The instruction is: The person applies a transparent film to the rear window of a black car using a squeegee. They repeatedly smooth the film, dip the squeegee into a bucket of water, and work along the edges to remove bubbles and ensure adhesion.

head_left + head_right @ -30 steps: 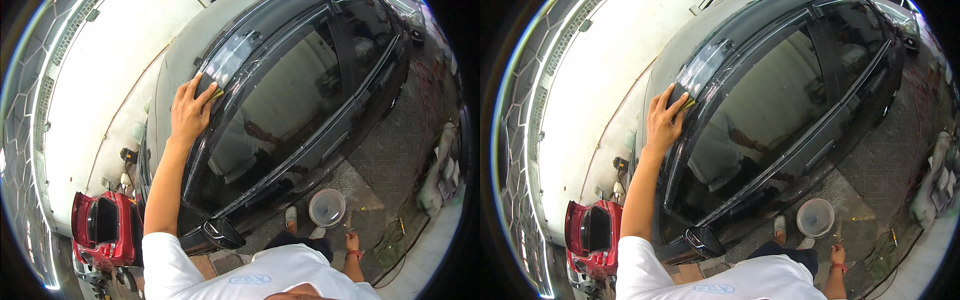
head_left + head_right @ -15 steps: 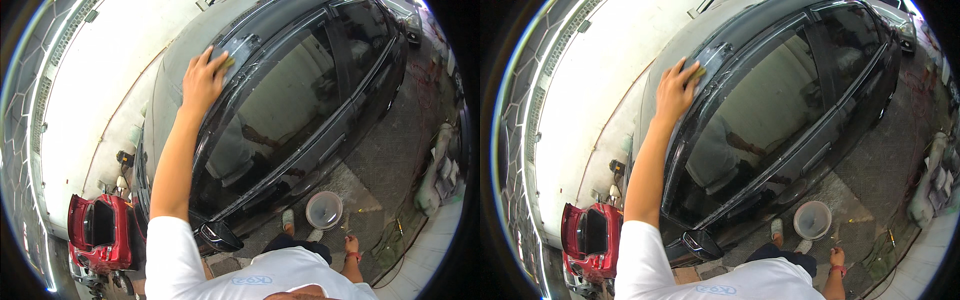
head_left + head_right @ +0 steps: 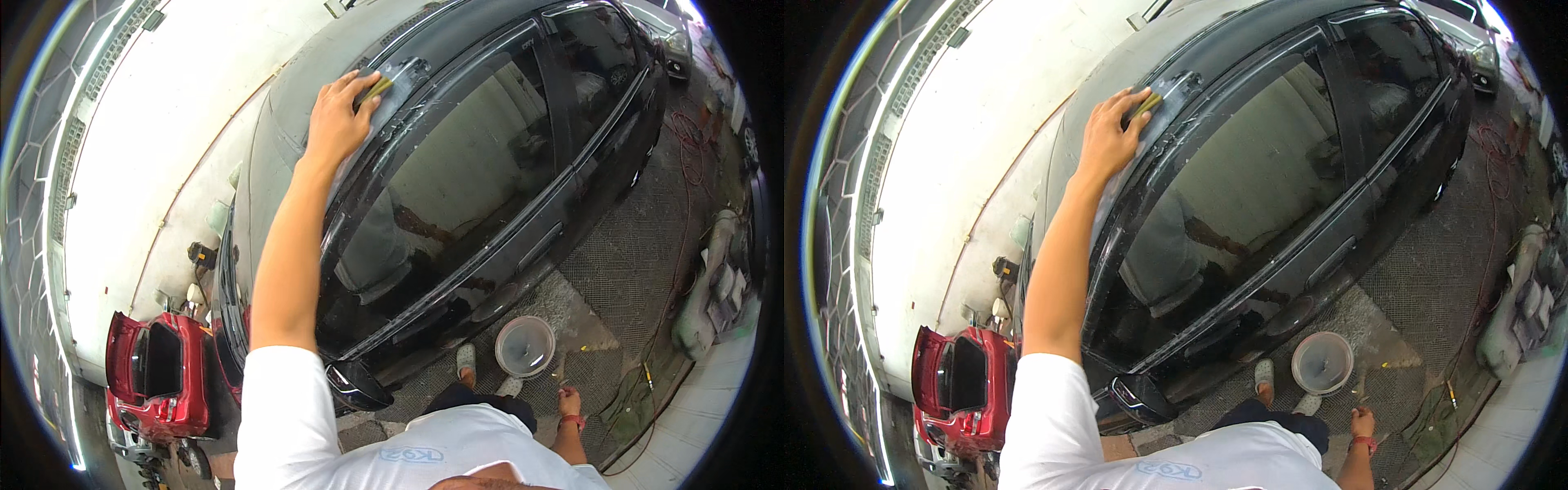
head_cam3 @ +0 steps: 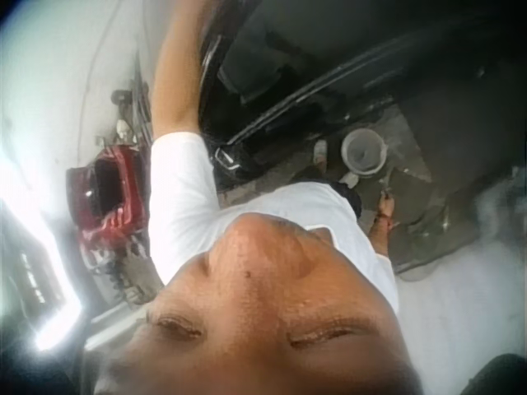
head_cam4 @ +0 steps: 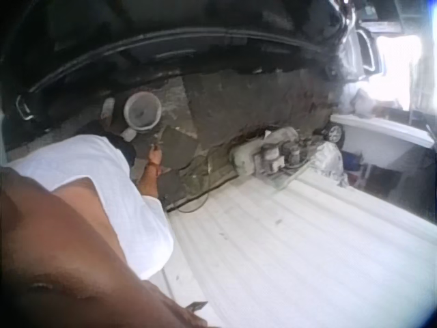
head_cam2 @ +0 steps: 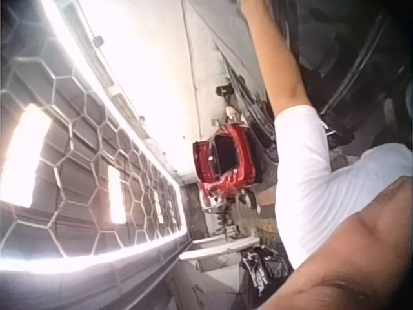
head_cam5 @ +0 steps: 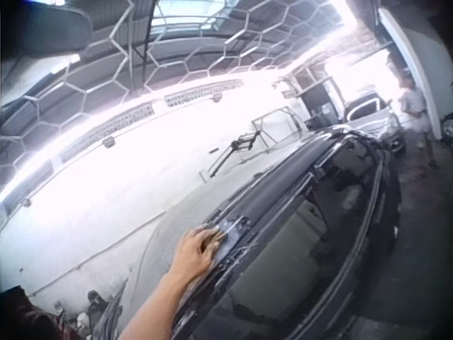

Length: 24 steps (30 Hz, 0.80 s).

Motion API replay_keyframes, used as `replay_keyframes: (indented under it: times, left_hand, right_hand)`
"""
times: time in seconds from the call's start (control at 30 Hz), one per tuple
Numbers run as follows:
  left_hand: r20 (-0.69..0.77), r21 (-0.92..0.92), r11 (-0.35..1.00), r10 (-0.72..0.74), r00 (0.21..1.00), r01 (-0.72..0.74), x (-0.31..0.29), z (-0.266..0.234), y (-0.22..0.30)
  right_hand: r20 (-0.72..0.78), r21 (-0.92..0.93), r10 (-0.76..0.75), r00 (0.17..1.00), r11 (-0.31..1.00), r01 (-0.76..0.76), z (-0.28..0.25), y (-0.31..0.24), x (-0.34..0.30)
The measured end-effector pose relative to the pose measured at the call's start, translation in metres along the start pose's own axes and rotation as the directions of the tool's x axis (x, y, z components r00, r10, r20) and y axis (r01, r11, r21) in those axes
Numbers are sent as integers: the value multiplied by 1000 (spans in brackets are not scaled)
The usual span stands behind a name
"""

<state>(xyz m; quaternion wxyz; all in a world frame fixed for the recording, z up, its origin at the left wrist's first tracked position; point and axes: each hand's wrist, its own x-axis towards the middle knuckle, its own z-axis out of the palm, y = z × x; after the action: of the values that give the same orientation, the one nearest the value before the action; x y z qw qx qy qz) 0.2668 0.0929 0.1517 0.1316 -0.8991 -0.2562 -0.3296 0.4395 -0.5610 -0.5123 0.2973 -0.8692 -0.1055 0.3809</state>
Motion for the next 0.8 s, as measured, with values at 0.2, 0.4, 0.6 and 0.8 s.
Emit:
replay_keyframes:
  times: [0.2,0.4,0.6,0.8]
  left_hand:
    - [92,-67,998,-10,996,16,-64,-33,-41]
    - [171,-194,980,-16,985,50,3,-23,-24]
    - [175,-131,987,-70,982,94,-53,-40,-54]
    - [239,-185,954,-190,952,237,31,-12,0]
  right_hand:
    - [-48,65,-30,998,997,33,-6,19,-1]
    - [5,-21,10,1000,1000,-9,-8,28,4]
    - [-56,17,-60,997,998,61,-4,24,19]
    - [9,-86,-77,997,993,77,-1,4,22]
